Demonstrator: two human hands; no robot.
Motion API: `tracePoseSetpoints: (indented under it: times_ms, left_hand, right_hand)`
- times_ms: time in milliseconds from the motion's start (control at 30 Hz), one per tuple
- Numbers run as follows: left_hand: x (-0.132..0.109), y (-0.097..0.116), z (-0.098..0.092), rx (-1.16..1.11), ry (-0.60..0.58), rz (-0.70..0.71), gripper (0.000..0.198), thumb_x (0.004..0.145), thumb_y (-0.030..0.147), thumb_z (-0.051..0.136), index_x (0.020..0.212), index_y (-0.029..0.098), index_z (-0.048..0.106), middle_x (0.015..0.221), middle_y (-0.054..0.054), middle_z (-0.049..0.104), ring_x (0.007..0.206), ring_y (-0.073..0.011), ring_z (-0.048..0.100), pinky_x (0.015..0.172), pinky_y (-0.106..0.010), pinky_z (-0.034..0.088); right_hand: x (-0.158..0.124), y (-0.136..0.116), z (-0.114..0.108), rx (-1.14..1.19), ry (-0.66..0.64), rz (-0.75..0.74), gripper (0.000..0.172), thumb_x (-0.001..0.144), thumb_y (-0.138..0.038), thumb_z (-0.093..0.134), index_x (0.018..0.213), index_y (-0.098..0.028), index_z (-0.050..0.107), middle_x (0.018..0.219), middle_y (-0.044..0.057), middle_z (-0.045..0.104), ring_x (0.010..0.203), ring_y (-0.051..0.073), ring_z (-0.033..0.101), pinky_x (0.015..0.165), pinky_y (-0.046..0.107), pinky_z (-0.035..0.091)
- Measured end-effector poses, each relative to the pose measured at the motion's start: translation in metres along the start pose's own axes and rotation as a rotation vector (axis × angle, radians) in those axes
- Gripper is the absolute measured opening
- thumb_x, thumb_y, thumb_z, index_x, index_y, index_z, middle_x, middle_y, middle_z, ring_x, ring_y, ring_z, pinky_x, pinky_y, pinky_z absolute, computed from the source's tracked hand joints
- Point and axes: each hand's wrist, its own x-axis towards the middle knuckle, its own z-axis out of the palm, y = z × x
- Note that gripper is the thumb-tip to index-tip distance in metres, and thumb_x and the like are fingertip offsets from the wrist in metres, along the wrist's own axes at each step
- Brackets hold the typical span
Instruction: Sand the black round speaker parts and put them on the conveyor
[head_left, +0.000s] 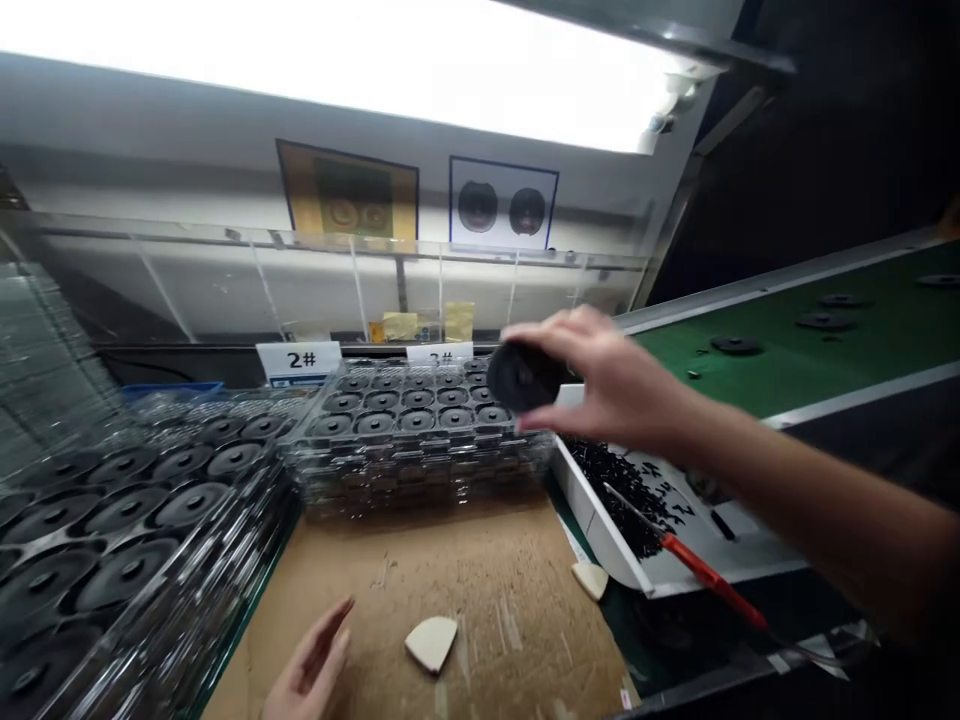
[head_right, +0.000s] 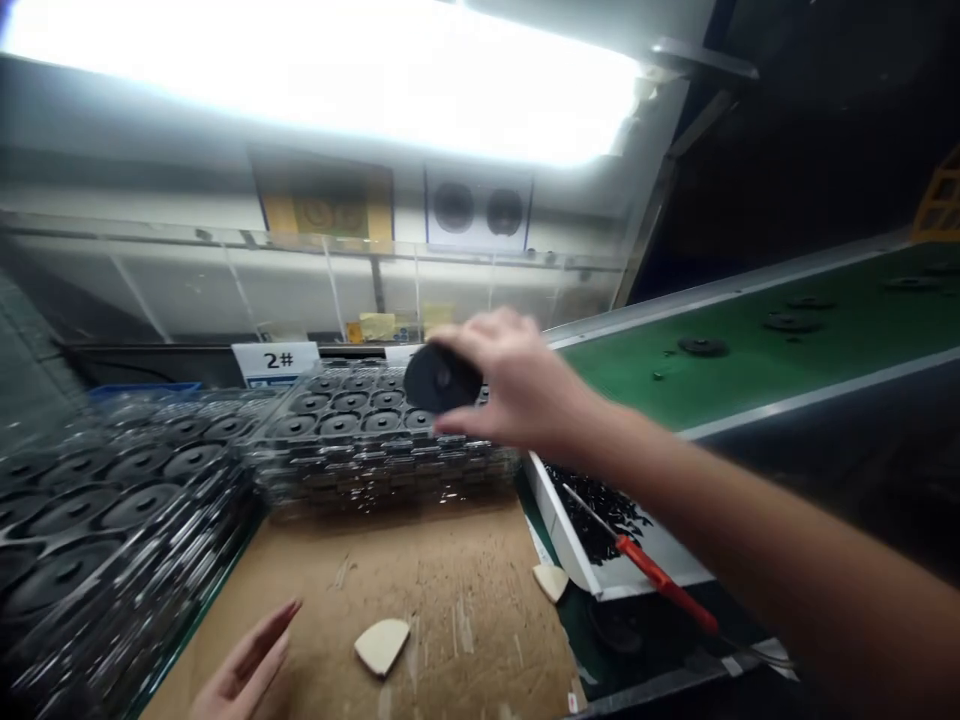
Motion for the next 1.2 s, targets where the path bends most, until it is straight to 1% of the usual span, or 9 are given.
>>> tracePoseSetpoints:
  times_ms: [100, 200, 400, 533, 700, 800, 967, 1100, 1200]
  left_hand:
    - [-0.04, 0.053, 0.015, -0.482, -0.093, 0.068, 0.053, 0.075, 0.052, 0.058, 0.123, 0.033, 0.047, 0.132, -0.003, 0.054, 0.123, -0.0251, 0.046, 0.103, -0.04, 0.038]
    - [-0.076, 0.078, 0.033, -0.727, -0.288, 0.092, 0.088, 0.05, 0.066, 0.067, 0.13, 0.042, 0.038, 0.138, -0.005, 0.047, 0.122, -0.0326, 0.046, 0.095, -0.043, 0.045]
    - [-0.115, 0.052, 0.029, -0.907, -0.356, -0.335, 0.062, 0.061, 0.041, 0.075, 0.119, 0.035, 0.054, 0.12, -0.01, 0.062, 0.107, -0.0315, 0.059, 0.089, -0.041, 0.048]
    - [-0.118, 0.033, 0.009, -0.936, -0.323, -0.509, 0.072, 0.049, 0.041, 0.082, 0.116, 0.028, 0.058, 0.118, -0.012, 0.062, 0.112, -0.0307, 0.055, 0.093, -0.035, 0.044]
    - [-0.114, 0.029, -0.011, -1.063, -0.259, -0.62, 0.074, 0.053, 0.043, 0.08, 0.121, 0.032, 0.052, 0.125, -0.009, 0.058, 0.111, -0.0299, 0.056, 0.093, -0.035, 0.045]
    - [-0.11, 0.031, -0.02, -1.161, -0.211, -0.55, 0.069, 0.056, 0.043, 0.078, 0.119, 0.03, 0.054, 0.127, -0.009, 0.057, 0.114, -0.0321, 0.053, 0.093, -0.039, 0.045]
    - [-0.105, 0.032, -0.029, -1.215, -0.134, -0.55, 0.06, 0.062, 0.039, 0.074, 0.118, 0.025, 0.056, 0.128, -0.01, 0.056, 0.115, -0.0307, 0.053, 0.094, -0.033, 0.046]
    - [-0.098, 0.03, -0.031, -1.218, -0.1, -0.586, 0.056, 0.066, 0.037, 0.072, 0.117, 0.021, 0.056, 0.125, -0.013, 0.058, 0.115, -0.0306, 0.052, 0.097, -0.035, 0.043]
    - [-0.093, 0.033, -0.029, -1.181, -0.07, -0.593, 0.055, 0.068, 0.036, 0.071, 0.119, 0.022, 0.055, 0.124, -0.012, 0.059, 0.113, -0.0299, 0.054, 0.097, -0.036, 0.044]
  right_hand:
    - [-0.037, -0.06, 0.032, 0.36, -0.198, -0.101, 0.07, 0.063, -0.058, 0.07, 0.122, -0.025, 0.049, 0.122, 0.006, 0.051, 0.116, 0.027, 0.043, 0.102, 0.043, 0.034]
    - [-0.081, -0.111, 0.069, 0.639, -0.339, -0.064, 0.063, 0.068, -0.052, 0.068, 0.123, -0.027, 0.048, 0.128, 0.007, 0.049, 0.121, 0.025, 0.041, 0.106, 0.039, 0.029]
    - [-0.154, -0.183, 0.145, 1.079, -0.523, 0.347, 0.066, 0.058, -0.042, 0.075, 0.115, -0.017, 0.053, 0.126, 0.016, 0.047, 0.118, 0.03, 0.045, 0.094, 0.041, 0.042]
    - [-0.163, -0.215, 0.157, 0.996, -0.603, 0.485, 0.075, 0.054, -0.04, 0.079, 0.119, -0.016, 0.052, 0.132, 0.017, 0.042, 0.125, 0.033, 0.036, 0.101, 0.047, 0.035]
    - [-0.146, -0.205, 0.178, 0.836, -0.563, 0.264, 0.078, 0.064, -0.06, 0.068, 0.13, -0.026, 0.043, 0.135, 0.011, 0.042, 0.121, 0.03, 0.041, 0.099, 0.045, 0.038]
    - [-0.148, -0.184, 0.216, 0.637, -0.409, 0.45, 0.045, 0.086, -0.042, 0.051, 0.129, -0.028, 0.045, 0.127, 0.011, 0.046, 0.112, 0.029, 0.05, 0.089, 0.047, 0.045]
    - [-0.169, -0.178, 0.269, 0.589, -0.297, 0.523, 0.031, 0.088, -0.029, 0.045, 0.119, -0.025, 0.051, 0.123, 0.015, 0.044, 0.11, 0.035, 0.049, 0.083, 0.052, 0.047]
    - [-0.173, -0.183, 0.272, 0.699, -0.297, 0.407, 0.025, 0.089, -0.02, 0.041, 0.108, -0.02, 0.058, 0.095, 0.01, 0.058, 0.089, 0.023, 0.058, 0.077, 0.039, 0.049]
    - [-0.15, -0.182, 0.249, 0.766, -0.328, 0.378, 0.022, 0.088, -0.019, 0.046, 0.106, -0.022, 0.06, 0.081, 0.003, 0.06, 0.073, 0.016, 0.057, 0.066, 0.03, 0.049]
